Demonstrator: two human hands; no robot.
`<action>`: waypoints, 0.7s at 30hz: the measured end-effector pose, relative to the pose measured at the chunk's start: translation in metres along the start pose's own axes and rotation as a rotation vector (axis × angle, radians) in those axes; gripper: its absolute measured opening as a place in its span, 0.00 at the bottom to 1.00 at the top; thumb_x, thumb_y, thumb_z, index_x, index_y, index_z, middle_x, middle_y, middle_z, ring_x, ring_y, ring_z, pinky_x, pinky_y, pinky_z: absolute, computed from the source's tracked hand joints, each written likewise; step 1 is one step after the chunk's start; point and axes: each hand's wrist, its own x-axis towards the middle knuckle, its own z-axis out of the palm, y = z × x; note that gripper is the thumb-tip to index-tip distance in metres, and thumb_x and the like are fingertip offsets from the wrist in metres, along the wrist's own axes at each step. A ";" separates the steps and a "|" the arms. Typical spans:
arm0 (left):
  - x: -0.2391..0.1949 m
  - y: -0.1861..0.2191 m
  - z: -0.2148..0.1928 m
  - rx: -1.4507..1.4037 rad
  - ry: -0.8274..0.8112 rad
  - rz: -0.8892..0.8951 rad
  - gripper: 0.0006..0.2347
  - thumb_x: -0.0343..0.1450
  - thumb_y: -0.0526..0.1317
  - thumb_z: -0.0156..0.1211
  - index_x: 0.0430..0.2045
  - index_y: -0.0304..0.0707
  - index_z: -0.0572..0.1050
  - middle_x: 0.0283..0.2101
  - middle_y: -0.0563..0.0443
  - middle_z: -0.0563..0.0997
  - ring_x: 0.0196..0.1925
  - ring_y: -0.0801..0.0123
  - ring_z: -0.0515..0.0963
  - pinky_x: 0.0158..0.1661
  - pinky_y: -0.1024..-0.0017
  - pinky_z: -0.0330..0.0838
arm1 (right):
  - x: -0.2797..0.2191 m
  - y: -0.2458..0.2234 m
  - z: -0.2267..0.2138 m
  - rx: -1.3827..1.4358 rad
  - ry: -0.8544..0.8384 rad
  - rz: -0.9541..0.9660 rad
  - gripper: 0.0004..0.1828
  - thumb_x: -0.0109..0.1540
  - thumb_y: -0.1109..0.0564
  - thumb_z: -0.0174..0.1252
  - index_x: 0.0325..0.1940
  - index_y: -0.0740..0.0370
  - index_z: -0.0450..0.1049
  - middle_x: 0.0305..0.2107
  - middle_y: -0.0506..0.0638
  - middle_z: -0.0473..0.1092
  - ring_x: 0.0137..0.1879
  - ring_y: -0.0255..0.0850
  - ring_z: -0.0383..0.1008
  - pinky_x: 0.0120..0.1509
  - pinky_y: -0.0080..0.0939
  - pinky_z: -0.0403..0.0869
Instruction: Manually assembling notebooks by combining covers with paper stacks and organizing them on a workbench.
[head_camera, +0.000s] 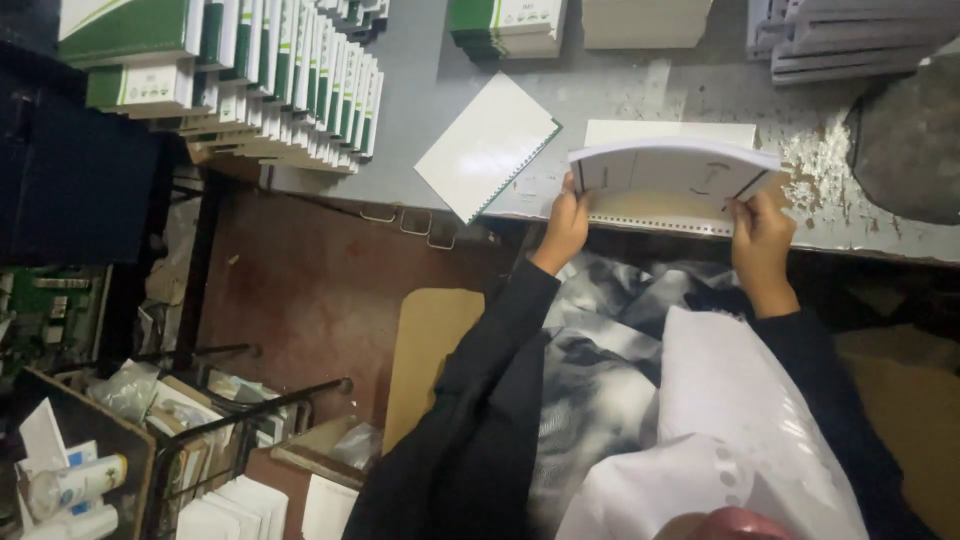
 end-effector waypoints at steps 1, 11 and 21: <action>0.000 -0.002 0.000 0.026 0.007 -0.047 0.20 0.80 0.38 0.40 0.67 0.28 0.59 0.65 0.31 0.69 0.70 0.46 0.66 0.72 0.60 0.54 | 0.000 0.003 0.002 0.009 0.003 0.016 0.09 0.72 0.70 0.57 0.40 0.69 0.66 0.29 0.60 0.68 0.36 0.54 0.69 0.43 0.51 0.63; -0.006 0.029 -0.002 0.002 0.129 -0.040 0.16 0.83 0.40 0.40 0.67 0.40 0.58 0.58 0.39 0.77 0.61 0.52 0.78 0.60 0.64 0.67 | -0.003 0.021 0.004 0.034 -0.022 0.099 0.15 0.73 0.72 0.62 0.36 0.67 0.66 0.25 0.55 0.65 0.32 0.43 0.63 0.41 0.47 0.61; -0.010 0.011 0.007 0.061 0.241 -0.026 0.16 0.82 0.38 0.40 0.66 0.36 0.61 0.61 0.38 0.76 0.64 0.51 0.76 0.65 0.62 0.66 | -0.005 0.004 -0.001 0.004 -0.071 -0.016 0.11 0.81 0.65 0.50 0.45 0.71 0.71 0.30 0.60 0.65 0.36 0.52 0.63 0.44 0.52 0.59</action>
